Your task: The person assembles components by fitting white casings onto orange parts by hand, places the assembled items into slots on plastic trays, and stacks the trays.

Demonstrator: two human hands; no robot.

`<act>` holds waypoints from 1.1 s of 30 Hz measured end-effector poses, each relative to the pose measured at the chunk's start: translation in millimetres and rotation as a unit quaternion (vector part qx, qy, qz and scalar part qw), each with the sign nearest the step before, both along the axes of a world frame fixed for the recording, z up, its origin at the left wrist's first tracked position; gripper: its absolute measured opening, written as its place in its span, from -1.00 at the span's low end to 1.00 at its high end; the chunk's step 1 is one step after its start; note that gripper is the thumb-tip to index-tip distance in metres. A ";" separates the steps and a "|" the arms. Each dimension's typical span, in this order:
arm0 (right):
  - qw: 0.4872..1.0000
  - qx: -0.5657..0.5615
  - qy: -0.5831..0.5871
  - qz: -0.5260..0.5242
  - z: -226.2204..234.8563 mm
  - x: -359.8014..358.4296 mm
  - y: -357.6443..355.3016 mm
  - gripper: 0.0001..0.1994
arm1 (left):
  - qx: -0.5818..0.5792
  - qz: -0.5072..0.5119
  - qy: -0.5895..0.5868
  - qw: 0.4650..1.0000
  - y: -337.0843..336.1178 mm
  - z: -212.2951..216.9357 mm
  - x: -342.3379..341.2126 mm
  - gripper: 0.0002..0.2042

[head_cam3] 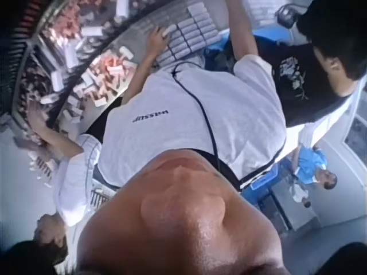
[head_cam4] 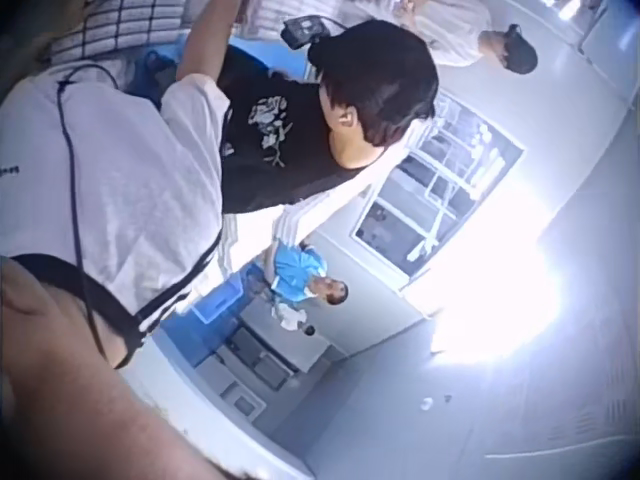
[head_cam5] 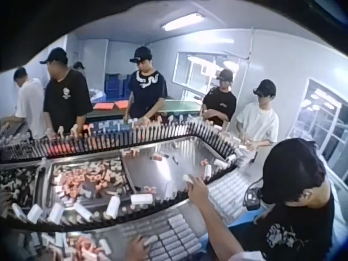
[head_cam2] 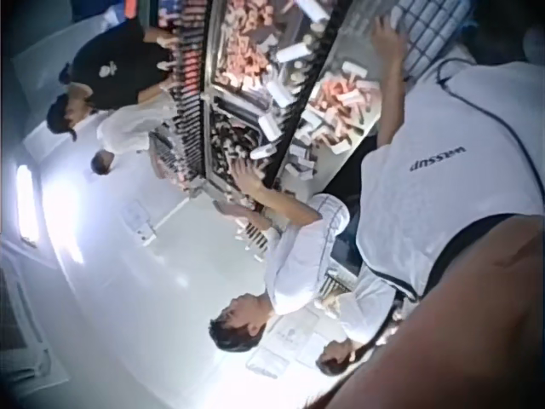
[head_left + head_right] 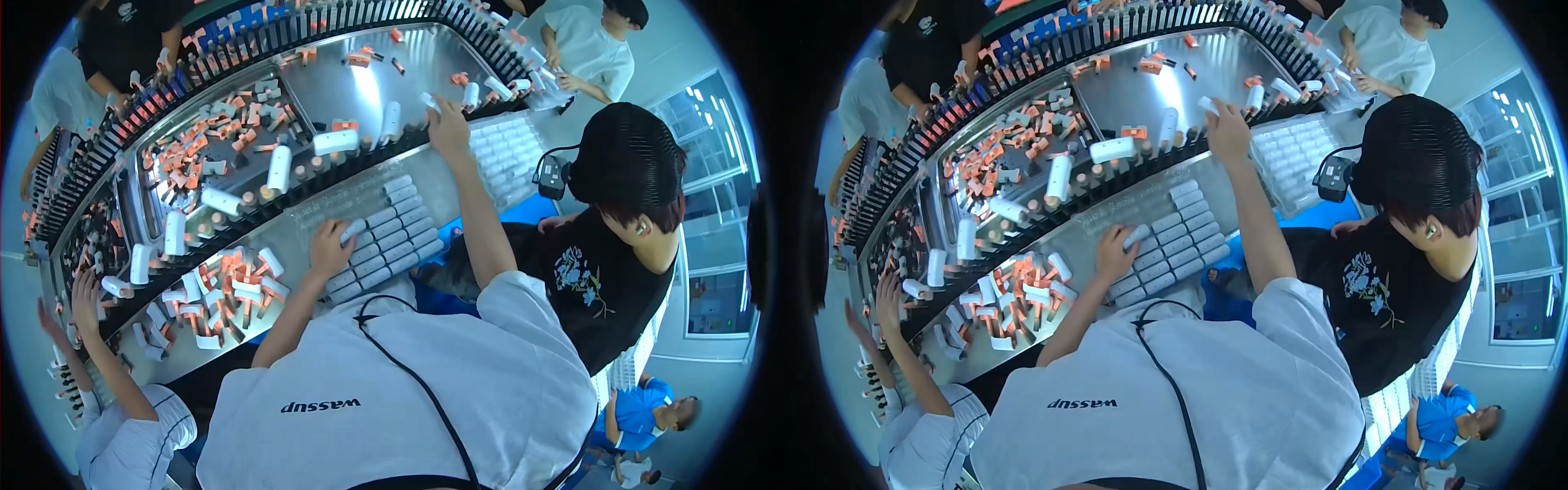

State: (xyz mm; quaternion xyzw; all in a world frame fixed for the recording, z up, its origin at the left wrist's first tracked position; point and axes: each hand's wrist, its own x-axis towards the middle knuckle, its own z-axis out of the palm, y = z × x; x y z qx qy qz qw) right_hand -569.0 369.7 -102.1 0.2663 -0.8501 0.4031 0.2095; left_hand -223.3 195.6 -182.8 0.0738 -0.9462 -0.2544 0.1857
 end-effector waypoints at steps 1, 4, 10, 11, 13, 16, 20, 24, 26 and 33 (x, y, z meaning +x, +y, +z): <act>1.000 0.012 -0.007 0.007 0.4 -1.4 0.8 -0.61 | 0.003 -0.003 0.020 1.000 0.7 5.6 -10.4 -0.67; 0.995 -0.053 0.085 0.012 0.3 23.1 -6.7 -0.46 | 0.020 0.006 0.010 1.000 -0.1 8.7 -7.4 -0.69; 0.977 -0.060 -0.205 0.027 -110.7 118.4 -2.5 -0.72 | 0.031 -0.013 -0.014 0.999 -4.5 3.3 0.6 -0.69; 0.986 -0.015 -0.159 0.042 -126.3 129.5 -5.8 -0.72 | 0.027 -0.018 -0.016 0.999 -2.4 3.6 3.2 -0.69; 0.992 0.015 -0.124 0.035 -141.0 138.5 -11.3 -0.69 | 0.017 -0.008 -0.009 1.000 -2.6 4.8 3.9 -0.68; 0.992 0.057 -0.107 0.016 -143.4 140.5 -22.3 -0.65 | 0.028 -0.002 -0.023 0.999 -2.7 2.7 5.2 -0.68; 0.984 0.108 -0.144 0.017 -141.5 134.5 -18.8 -0.57 | 0.015 -0.013 -0.011 1.000 -4.7 -4.6 4.1 -0.67; 0.979 0.097 -0.179 0.021 -139.7 135.9 -18.4 -0.50 | 0.006 -0.006 -0.012 1.000 -8.2 -15.0 4.7 -0.67; 0.978 0.097 -0.186 0.010 -140.1 135.8 -22.7 -0.48 | 0.016 -0.010 -0.019 1.000 -6.6 -7.2 2.2 -0.67; 0.994 0.017 -0.101 -0.033 -117.7 149.0 -27.5 -0.52 | -0.011 -0.013 -0.024 1.000 -8.1 -11.4 -0.8 -0.65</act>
